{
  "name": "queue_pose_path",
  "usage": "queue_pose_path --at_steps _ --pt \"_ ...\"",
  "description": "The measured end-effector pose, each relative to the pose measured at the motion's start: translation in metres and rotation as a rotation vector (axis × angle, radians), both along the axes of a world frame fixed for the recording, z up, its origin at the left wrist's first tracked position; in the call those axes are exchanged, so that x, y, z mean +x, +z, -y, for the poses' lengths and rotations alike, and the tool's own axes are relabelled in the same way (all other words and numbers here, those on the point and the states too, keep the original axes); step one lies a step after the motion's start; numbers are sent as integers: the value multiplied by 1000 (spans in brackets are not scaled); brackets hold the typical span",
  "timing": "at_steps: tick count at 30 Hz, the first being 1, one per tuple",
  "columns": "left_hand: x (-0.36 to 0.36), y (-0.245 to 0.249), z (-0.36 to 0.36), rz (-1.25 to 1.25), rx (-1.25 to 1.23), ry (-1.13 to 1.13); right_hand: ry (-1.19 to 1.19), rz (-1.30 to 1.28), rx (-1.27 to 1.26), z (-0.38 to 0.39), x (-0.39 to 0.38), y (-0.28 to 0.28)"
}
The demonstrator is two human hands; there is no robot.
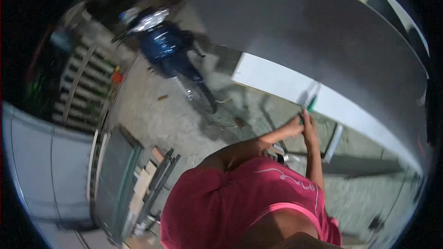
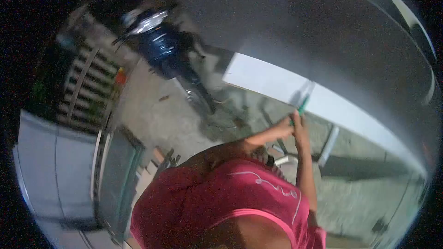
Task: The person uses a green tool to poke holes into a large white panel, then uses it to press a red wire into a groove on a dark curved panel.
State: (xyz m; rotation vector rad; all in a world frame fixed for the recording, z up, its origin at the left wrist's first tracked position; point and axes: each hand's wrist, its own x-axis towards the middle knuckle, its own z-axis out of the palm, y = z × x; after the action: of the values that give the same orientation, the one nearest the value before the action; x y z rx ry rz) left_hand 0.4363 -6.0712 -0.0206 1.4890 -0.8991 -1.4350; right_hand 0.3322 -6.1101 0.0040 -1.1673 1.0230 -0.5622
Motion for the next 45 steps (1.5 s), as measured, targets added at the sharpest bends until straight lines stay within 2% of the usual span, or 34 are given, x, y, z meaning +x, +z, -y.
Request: queue_pose_path --at_steps 1,2,3,5,9,12,14,15,17,18,21,23,25,26,27,29,31,32,33,34,37,39,43,44,45 --pt "4 16 -2 -15 31 -32 -96 -76 39 -9 6 15" --pt "8 27 -4 -37 65 -79 -61 -10 -44 0 5 -11" --pt "12 29 -7 -37 53 -34 -16 -7 -55 -1 7 -12" --pt "13 28 -10 -65 -31 -87 -20 -1 37 -3 8 -8" --pt "10 16 -11 -72 -56 -62 -68 29 26 -13 14 -2" --pt "6 22 -17 -9 -91 -45 -104 15 -12 -21 10 14" --pt "3 43 -29 63 -219 -75 2 -20 -114 -24 -3 13" --pt "-2 32 -29 67 -218 -77 0 -16 -113 -27 -6 14" --pt "-17 -5 -27 243 -400 -73 -61 -97 -186 -36 -16 12" --pt "-18 19 -34 146 -275 -155 -52 -91 -136 -38 -24 11" --pt "-51 -2 -38 190 -314 -89 -142 -25 -223 -51 -48 5" --pt "-68 24 -48 194 -283 -141 -173 -19 -161 -63 -72 10" --pt "-96 35 -54 105 -242 -194 -241 -75 -228 -78 -98 29" --pt "-116 22 -57 126 -333 -200 -242 -67 -216 -84 -117 27" --pt "-126 34 -63 117 -389 -253 -252 -102 -217 -93 -133 34" --pt "-158 8 -64 236 -449 -311 -342 -45 -229 -101 -158 32" --pt "-174 58 -66 225 -29 -484 -415 -30 -135 -111 -184 14" --pt "-184 50 -68 231 -42 -506 -459 -64 -131 -119 -190 34" --pt "-194 34 -72 237 -56 -524 -447 -116 -152 -122 -203 24" --pt "-202 19 -75 222 -106 -565 -456 -87 -159 -127 -213 37" --pt "-227 16 -81 166 -231 -621 -563 -93 -136 -143 -238 17" --pt "-244 -2 -89 175 -155 -622 -574 -4 -284 -153 -255 3" --pt "-297 5 -109 89 -86 -696 -603 26 -222 -184 -307 21" --pt "-309 4 -110 145 -135 -798 -641 -5 -238 -191 -321 22" --pt "-325 26 -113 180 -159 -874 -673 -36 -257 -198 -334 25"
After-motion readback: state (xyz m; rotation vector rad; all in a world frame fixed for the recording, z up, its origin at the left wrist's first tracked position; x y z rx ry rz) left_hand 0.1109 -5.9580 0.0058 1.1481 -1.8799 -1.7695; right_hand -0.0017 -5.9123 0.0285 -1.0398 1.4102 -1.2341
